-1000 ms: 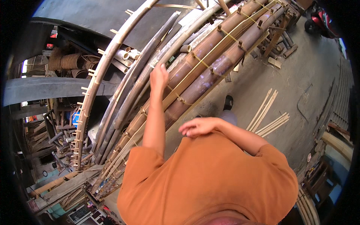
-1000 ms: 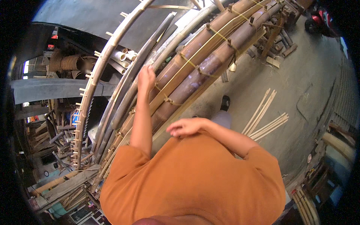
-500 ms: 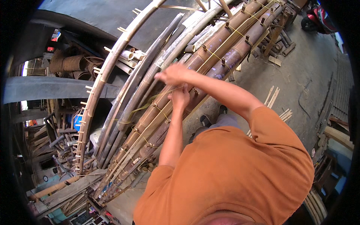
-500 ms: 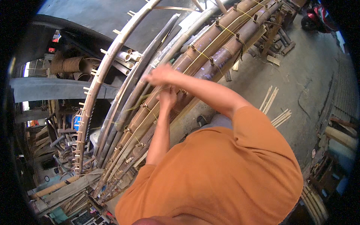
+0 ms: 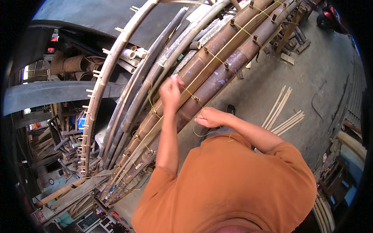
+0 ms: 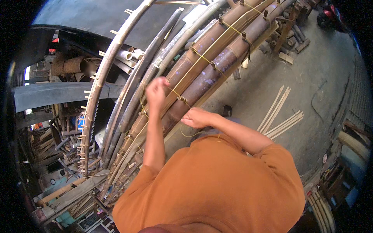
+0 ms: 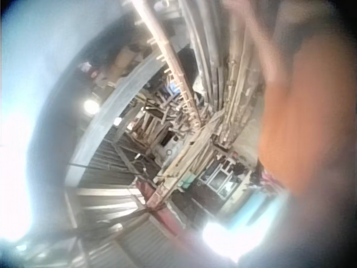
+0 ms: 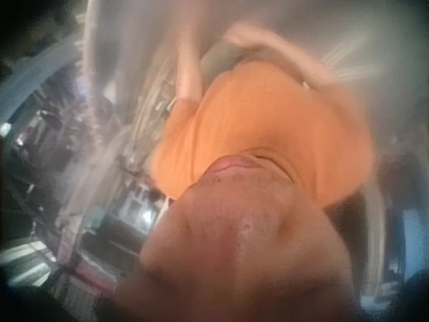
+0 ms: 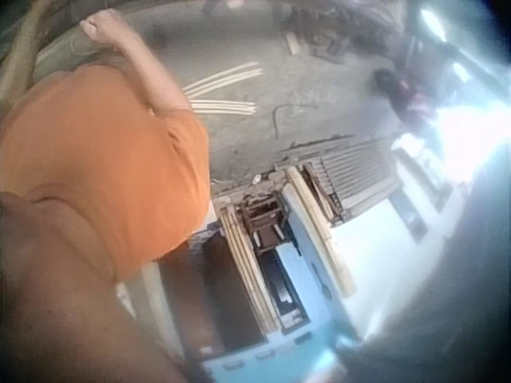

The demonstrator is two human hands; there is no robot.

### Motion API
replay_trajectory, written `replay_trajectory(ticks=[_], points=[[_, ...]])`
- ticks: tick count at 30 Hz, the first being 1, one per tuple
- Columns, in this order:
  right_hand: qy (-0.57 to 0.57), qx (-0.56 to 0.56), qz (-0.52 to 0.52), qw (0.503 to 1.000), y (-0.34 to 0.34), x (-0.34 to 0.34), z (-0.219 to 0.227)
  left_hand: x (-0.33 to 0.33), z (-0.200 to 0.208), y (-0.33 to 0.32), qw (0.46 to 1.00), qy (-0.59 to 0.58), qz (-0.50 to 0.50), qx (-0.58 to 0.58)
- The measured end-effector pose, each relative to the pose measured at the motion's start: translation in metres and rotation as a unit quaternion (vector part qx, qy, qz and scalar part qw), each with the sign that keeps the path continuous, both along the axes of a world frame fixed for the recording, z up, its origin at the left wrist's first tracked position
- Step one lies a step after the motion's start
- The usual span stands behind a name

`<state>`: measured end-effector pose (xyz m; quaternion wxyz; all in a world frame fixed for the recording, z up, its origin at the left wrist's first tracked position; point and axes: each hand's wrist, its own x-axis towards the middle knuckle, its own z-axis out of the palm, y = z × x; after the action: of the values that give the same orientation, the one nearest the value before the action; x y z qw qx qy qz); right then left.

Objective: The person assembles a bamboo frame by inserting thin bamboo strips into pre-cut slots on a larger bamboo structure. They then secure each strip by wrapping and tying a yellow string around the joints. The person repeats this process for multiple strips, ensuring each is firmly attached to the frame.

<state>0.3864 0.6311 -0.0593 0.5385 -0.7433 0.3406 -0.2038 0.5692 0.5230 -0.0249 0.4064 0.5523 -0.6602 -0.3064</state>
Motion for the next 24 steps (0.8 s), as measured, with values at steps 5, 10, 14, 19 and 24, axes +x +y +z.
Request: replay_trajectory(ticks=[5, 10, 14, 19, 24], points=[[0.1, -0.286, 0.01, 0.953, 0.013, -0.008, -0.017, 0.04, -0.053, -0.099, 0.983, -0.117, 0.139, 0.009], [0.162, -0.269, -0.08, 0.946, 0.026, 0.011, -0.024, 0.059, -0.059, -0.106, 0.956, -0.288, 0.058, -0.006], [0.136, -0.203, -0.17, 0.955, 0.066, 0.058, -0.006, 0.256, -0.008, -0.115, 0.964, 0.044, 0.18, 0.192], [-0.1, 0.281, -0.12, 0.947, 0.118, 0.129, -0.034, 0.303, 0.053, -0.011, 0.924, -0.346, 0.095, 0.13], [-0.444, 0.477, -0.463, 0.601, 0.106, 0.181, -0.006, 0.177, 0.014, 0.129, 0.933, -0.305, -0.055, 0.18]])
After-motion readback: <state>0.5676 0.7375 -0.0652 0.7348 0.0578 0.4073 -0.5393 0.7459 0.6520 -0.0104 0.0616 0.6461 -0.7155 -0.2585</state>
